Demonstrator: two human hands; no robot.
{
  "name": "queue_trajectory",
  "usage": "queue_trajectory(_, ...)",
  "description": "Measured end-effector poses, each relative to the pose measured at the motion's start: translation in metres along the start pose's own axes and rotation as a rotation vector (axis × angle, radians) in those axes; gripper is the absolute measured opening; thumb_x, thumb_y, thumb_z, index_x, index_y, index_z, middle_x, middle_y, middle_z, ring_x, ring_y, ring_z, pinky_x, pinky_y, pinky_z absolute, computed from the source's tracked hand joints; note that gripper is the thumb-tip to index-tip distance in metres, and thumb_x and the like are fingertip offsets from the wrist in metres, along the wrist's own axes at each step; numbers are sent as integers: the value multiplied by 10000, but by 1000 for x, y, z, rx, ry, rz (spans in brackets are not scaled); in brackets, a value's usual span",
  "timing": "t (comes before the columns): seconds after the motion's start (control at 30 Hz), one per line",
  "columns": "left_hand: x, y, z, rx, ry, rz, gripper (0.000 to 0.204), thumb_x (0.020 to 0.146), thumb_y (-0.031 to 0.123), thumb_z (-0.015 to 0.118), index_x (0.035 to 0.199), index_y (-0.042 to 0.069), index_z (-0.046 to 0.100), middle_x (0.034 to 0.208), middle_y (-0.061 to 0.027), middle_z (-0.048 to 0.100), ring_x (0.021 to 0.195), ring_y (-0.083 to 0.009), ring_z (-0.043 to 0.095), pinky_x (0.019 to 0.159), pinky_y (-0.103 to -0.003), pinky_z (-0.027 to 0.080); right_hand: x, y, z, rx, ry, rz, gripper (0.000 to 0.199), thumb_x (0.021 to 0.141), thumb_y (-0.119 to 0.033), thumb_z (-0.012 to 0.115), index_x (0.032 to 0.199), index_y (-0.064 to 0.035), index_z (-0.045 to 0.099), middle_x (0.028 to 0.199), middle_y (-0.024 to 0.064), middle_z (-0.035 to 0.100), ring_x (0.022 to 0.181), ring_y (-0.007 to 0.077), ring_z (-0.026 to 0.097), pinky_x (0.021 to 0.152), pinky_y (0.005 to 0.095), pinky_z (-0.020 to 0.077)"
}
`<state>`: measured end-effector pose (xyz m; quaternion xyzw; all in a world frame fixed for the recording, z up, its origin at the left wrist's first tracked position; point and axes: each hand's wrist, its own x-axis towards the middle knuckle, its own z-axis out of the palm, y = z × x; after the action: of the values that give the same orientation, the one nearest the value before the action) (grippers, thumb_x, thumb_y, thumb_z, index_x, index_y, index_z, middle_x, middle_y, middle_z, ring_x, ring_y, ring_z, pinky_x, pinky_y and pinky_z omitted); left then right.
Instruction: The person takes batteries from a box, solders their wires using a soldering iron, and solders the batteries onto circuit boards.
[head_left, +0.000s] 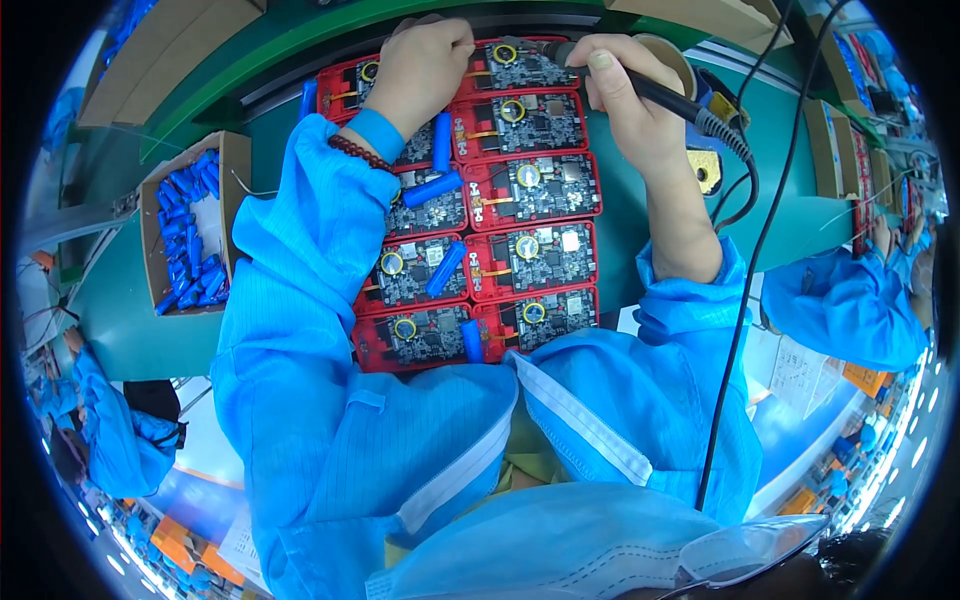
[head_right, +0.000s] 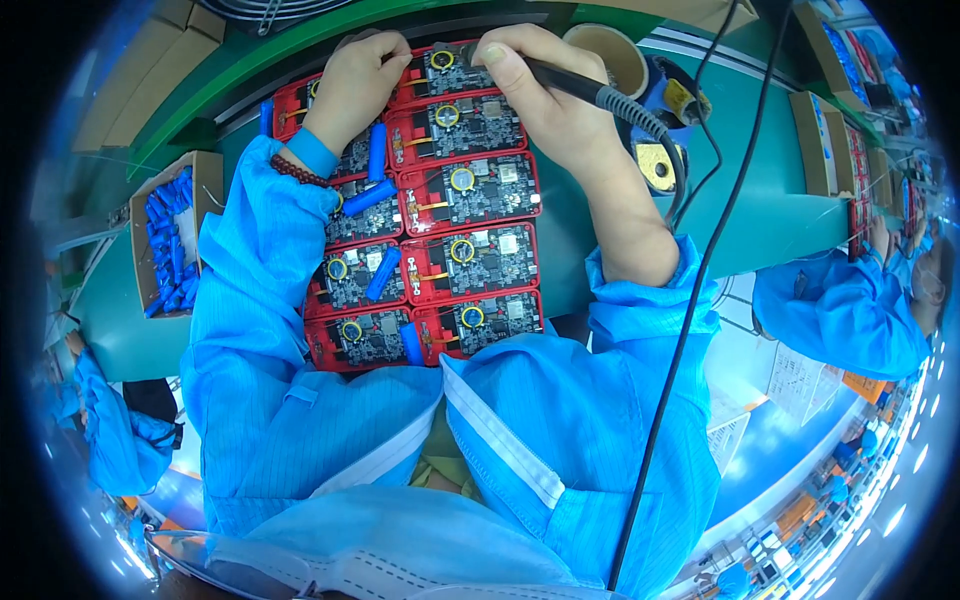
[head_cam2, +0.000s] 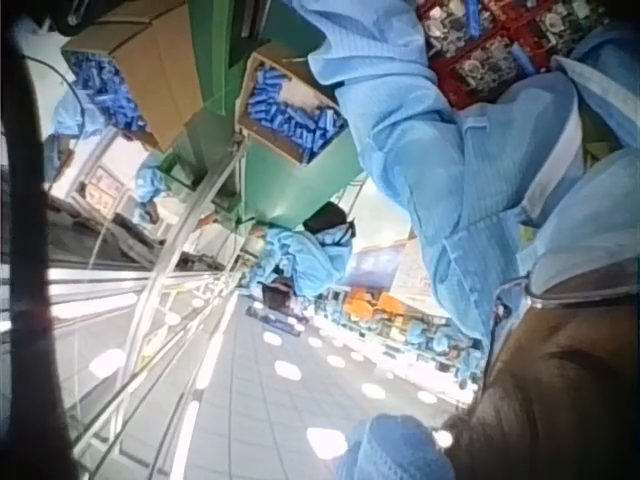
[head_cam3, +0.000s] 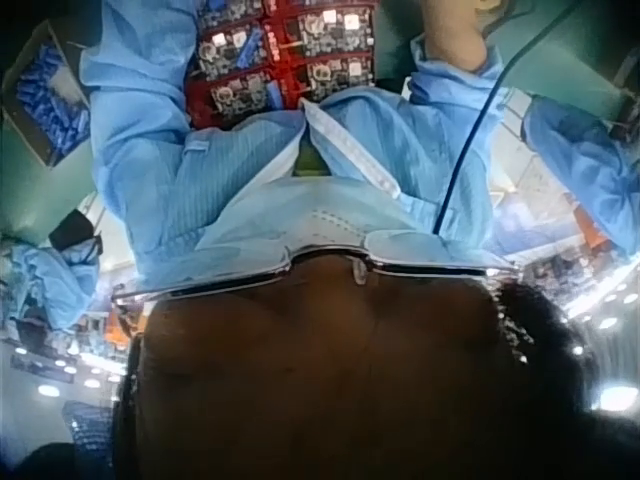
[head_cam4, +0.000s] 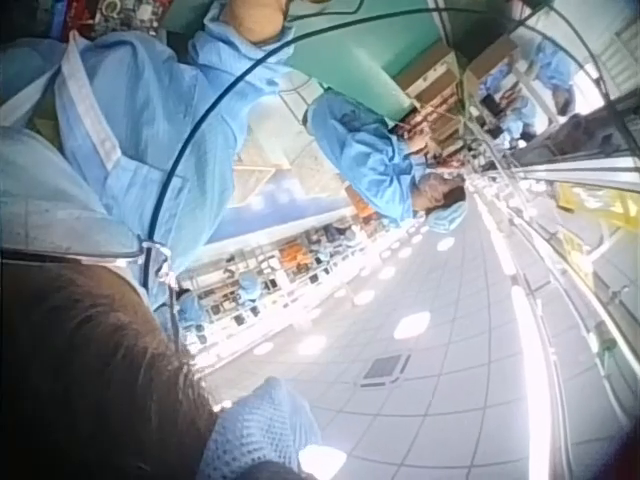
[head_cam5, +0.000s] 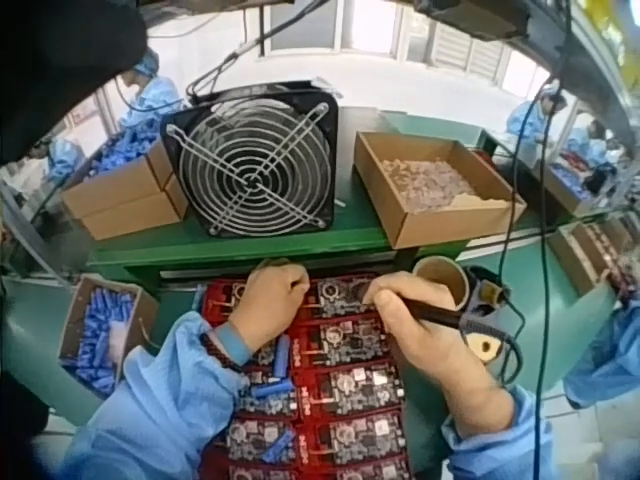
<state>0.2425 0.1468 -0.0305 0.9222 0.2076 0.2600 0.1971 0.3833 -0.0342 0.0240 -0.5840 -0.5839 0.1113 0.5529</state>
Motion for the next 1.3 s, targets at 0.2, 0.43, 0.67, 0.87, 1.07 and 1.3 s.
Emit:
queue_trajectory(0.2, -1, 0, -3, -35, -27, 14, 143, 846, 159, 556, 862, 24, 601, 819, -160, 605, 809, -346, 565, 724, -410, 440, -4, -10, -8, 48, 32, 17, 185, 926, -181, 564, 922, -11, 635, 765, 34, 605, 626, 82, 513, 581, 219, 429)
queue_trajectory(0.43, 0, 1, -1, 10, 18, 36, 109, 837, 142, 552, 853, 43, 596, 828, -155, 609, 835, -362, 556, 747, -435, 437, -9, -7, -8, 46, 56, 3, 194, 922, -190, 566, 935, -9, 634, 792, 45, 640, 704, 97, 574, 640, 232, 465)
queue_trajectory(0.67, -1, 6, -3, -106, 53, 17, 92, 821, 117, 568, 822, 27, 588, 800, -171, 612, 805, -376, 570, 724, -461, 447, -8, -5, 2, 38, 37, 75, 206, 913, -211, 580, 939, -15, 639, 783, 57, 637, 699, 116, 587, 637, 241, 469)
queue_trajectory(0.87, 0, -1, 1, -68, 37, 53, 92, 812, 112, 564, 806, 23, 589, 804, -165, 616, 808, -373, 573, 728, -460, 450, -6, 4, 11, -13, 19, 83, 228, 907, -240, 587, 967, -27, 637, 817, 77, 638, 737, 151, 601, 663, 267, 479)
queue_trajectory(1.07, 3, 4, 4, -39, 51, 80, 91, 808, 113, 560, 790, 29, 590, 794, -164, 618, 792, -372, 580, 719, -463, 455, -8, 4, 6, -13, 11, 92, 208, 907, -211, 586, 971, -19, 633, 835, 75, 644, 755, 154, 609, 676, 265, 483)
queue_trajectory(1.3, -1, -2, 0, -53, 73, 107, 74, 802, 78, 537, 789, 21, 581, 776, -181, 610, 777, -377, 577, 698, -464, 452, -34, -43, -34, -45, 142, 38, 102, 868, -84, 584, 860, 7, 629, 724, 87, 602, 652, 164, 570, 588, 274, 441)
